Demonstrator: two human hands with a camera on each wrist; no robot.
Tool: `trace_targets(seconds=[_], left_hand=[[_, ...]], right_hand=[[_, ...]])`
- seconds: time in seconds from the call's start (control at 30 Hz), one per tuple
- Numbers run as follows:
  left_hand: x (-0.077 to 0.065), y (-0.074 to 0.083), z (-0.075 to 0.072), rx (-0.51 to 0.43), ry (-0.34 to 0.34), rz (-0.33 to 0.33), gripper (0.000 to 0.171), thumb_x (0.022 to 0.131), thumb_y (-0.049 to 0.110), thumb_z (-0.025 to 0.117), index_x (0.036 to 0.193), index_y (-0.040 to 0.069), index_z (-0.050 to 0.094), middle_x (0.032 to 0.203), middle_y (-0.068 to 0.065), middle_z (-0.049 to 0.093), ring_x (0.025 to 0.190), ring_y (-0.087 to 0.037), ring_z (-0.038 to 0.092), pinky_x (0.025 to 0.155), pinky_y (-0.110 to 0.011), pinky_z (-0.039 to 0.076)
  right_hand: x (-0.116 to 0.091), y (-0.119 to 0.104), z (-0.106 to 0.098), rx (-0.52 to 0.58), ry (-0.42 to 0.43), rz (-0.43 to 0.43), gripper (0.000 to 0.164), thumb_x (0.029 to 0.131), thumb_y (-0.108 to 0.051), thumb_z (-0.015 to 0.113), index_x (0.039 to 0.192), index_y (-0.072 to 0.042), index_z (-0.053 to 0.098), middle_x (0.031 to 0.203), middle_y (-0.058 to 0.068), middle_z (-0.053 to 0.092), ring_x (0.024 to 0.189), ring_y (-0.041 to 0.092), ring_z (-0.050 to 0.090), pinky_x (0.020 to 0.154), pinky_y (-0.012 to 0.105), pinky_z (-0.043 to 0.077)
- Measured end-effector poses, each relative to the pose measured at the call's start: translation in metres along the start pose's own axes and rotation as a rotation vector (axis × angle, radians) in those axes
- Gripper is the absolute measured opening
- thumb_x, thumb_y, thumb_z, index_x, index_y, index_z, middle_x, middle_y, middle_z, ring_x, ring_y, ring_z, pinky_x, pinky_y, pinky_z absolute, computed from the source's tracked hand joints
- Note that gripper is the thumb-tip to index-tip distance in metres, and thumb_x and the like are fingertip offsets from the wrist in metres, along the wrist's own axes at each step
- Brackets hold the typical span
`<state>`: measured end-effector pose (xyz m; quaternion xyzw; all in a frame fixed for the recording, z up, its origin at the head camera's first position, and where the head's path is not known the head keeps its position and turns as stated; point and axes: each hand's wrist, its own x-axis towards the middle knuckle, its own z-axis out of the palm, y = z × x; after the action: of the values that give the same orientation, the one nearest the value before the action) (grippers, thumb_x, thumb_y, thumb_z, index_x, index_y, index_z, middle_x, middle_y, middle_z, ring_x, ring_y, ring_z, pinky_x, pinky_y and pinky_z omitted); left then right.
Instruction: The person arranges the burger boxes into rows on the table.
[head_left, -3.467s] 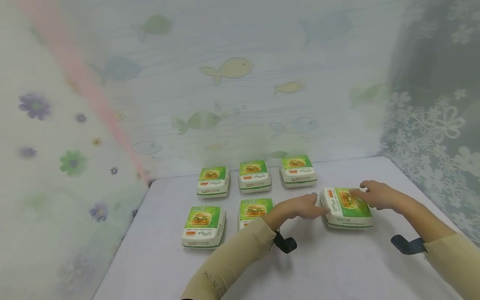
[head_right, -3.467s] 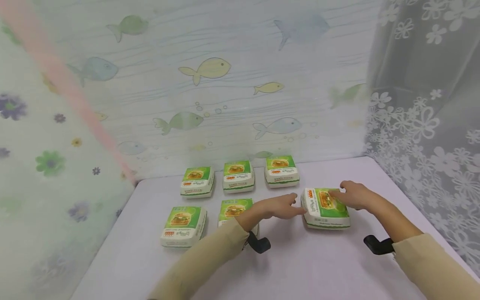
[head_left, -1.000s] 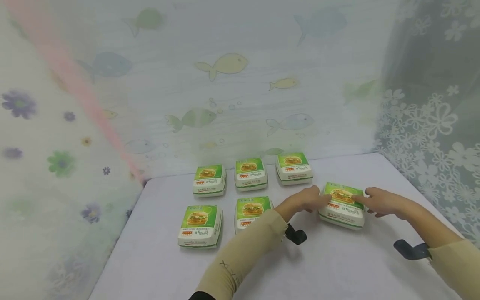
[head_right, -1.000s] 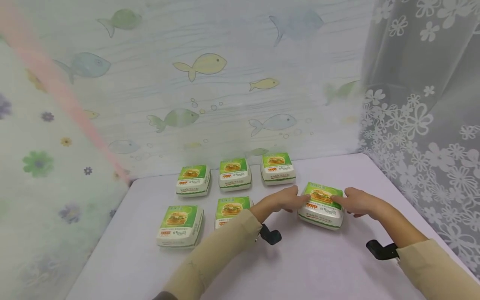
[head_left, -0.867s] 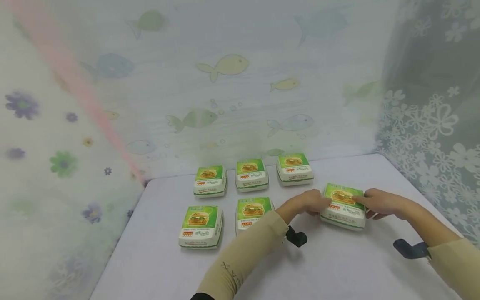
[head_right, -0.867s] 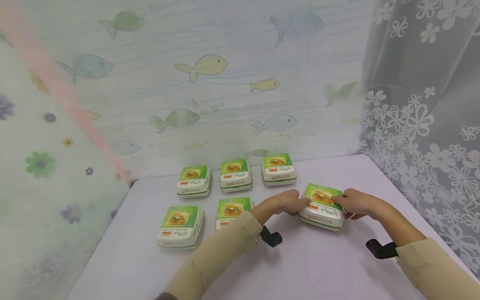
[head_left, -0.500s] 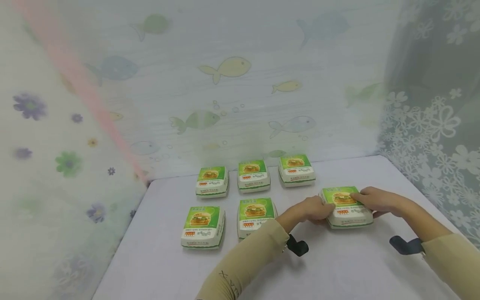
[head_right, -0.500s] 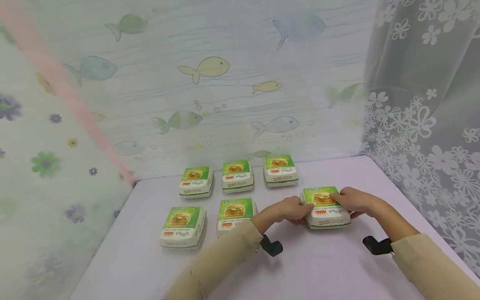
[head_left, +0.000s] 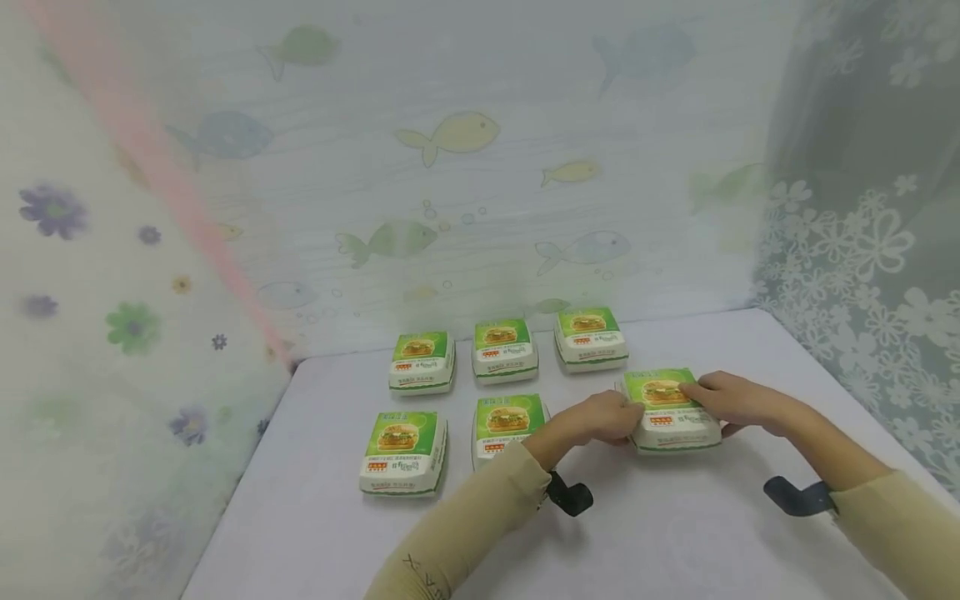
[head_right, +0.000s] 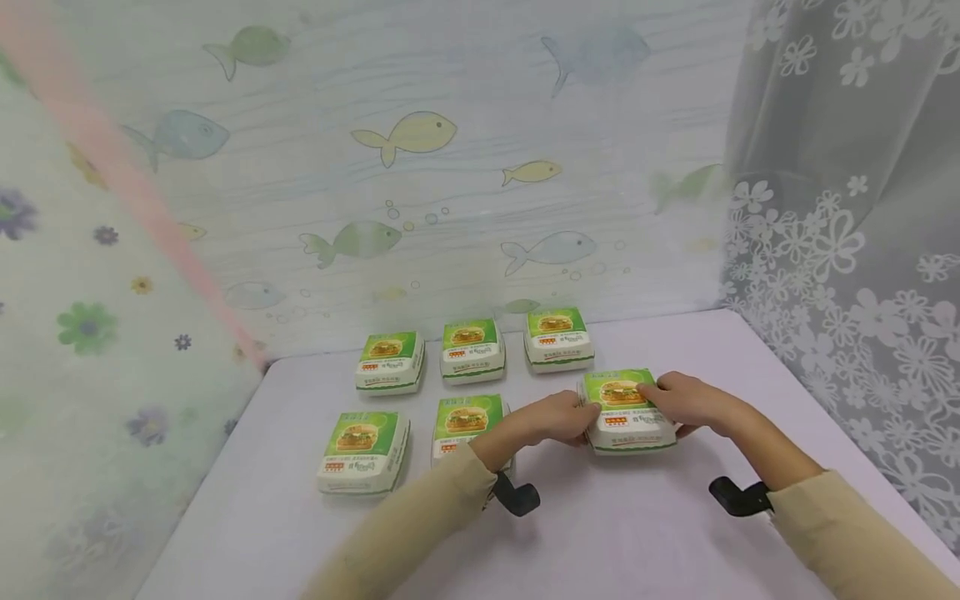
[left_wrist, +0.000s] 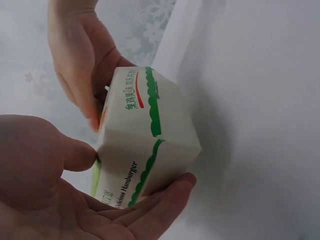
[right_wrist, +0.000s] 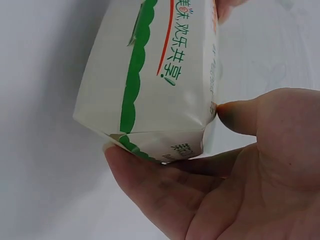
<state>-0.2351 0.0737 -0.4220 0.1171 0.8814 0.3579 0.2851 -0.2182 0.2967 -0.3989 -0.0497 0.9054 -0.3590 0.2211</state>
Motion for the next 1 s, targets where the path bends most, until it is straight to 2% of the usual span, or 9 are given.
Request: trace_targets(seconds=[0.17, 0.33, 0.47, 0.67, 0.77, 0.87, 1.0], left_hand=[[-0.014, -0.008, -0.019, 0.000, -0.018, 0.026, 0.035, 0.108, 0.027, 0.044, 0.110, 0.000, 0.065, 0.091, -0.004, 0.063, 0.076, -0.016, 0.058, 0.076, -0.032, 0.057], [-0.021, -0.018, -0.032, 0.013, -0.083, 0.027, 0.031, 0.107, 0.023, 0.044, 0.105, 0.000, 0.065, 0.091, -0.005, 0.064, 0.074, -0.015, 0.055, 0.068, -0.028, 0.051], [-0.024, -0.024, -0.038, 0.024, -0.128, 0.013, 0.029, 0.105, 0.019, 0.047, 0.112, -0.003, 0.063, 0.096, -0.005, 0.063, 0.078, -0.015, 0.055, 0.071, -0.028, 0.050], [-0.023, -0.030, -0.045, 0.054, -0.144, -0.031, 0.027, 0.101, 0.018, 0.052, 0.115, -0.002, 0.062, 0.099, -0.006, 0.065, 0.084, -0.018, 0.058, 0.077, -0.030, 0.050], [-0.021, -0.029, -0.048, 0.104, -0.133, -0.021, 0.026, 0.100, 0.021, 0.054, 0.113, -0.001, 0.064, 0.097, -0.006, 0.065, 0.086, -0.019, 0.058, 0.076, -0.030, 0.047], [-0.021, -0.027, -0.051, 0.103, -0.139, -0.009, 0.028, 0.102, 0.023, 0.054, 0.114, -0.001, 0.062, 0.099, -0.006, 0.064, 0.087, -0.019, 0.060, 0.081, -0.031, 0.051], [-0.033, -0.021, -0.060, 0.097, -0.147, 0.010, 0.038, 0.106, 0.030, 0.054, 0.124, -0.003, 0.057, 0.109, -0.008, 0.064, 0.090, -0.018, 0.066, 0.083, -0.034, 0.057]], right_hand=[[0.002, -0.018, 0.009, 0.016, -0.006, -0.042, 0.057, 0.112, -0.032, 0.036, 0.129, 0.021, 0.049, 0.104, 0.018, 0.063, 0.091, 0.025, 0.064, 0.074, 0.044, 0.062], [0.007, -0.029, 0.019, 0.027, -0.025, -0.071, 0.055, 0.111, -0.030, 0.039, 0.131, 0.021, 0.048, 0.106, 0.019, 0.062, 0.092, 0.025, 0.064, 0.074, 0.043, 0.062], [0.012, -0.031, 0.027, 0.021, -0.031, -0.072, 0.053, 0.111, -0.028, 0.040, 0.130, 0.020, 0.049, 0.106, 0.019, 0.061, 0.091, 0.025, 0.064, 0.073, 0.042, 0.062], [0.020, -0.030, 0.036, 0.031, -0.048, -0.070, 0.049, 0.110, -0.027, 0.041, 0.126, 0.018, 0.052, 0.105, 0.018, 0.061, 0.090, 0.025, 0.064, 0.073, 0.042, 0.062], [0.023, -0.030, 0.036, 0.025, -0.049, -0.077, 0.049, 0.111, -0.027, 0.040, 0.125, 0.018, 0.052, 0.103, 0.018, 0.061, 0.089, 0.026, 0.064, 0.073, 0.042, 0.062], [0.025, -0.029, 0.033, 0.007, -0.045, -0.069, 0.049, 0.111, -0.027, 0.040, 0.124, 0.018, 0.053, 0.102, 0.018, 0.062, 0.090, 0.026, 0.065, 0.073, 0.043, 0.062], [0.022, -0.029, 0.028, -0.049, -0.033, -0.042, 0.051, 0.110, -0.030, 0.042, 0.123, 0.018, 0.053, 0.106, 0.023, 0.063, 0.093, 0.031, 0.067, 0.074, 0.044, 0.062]])
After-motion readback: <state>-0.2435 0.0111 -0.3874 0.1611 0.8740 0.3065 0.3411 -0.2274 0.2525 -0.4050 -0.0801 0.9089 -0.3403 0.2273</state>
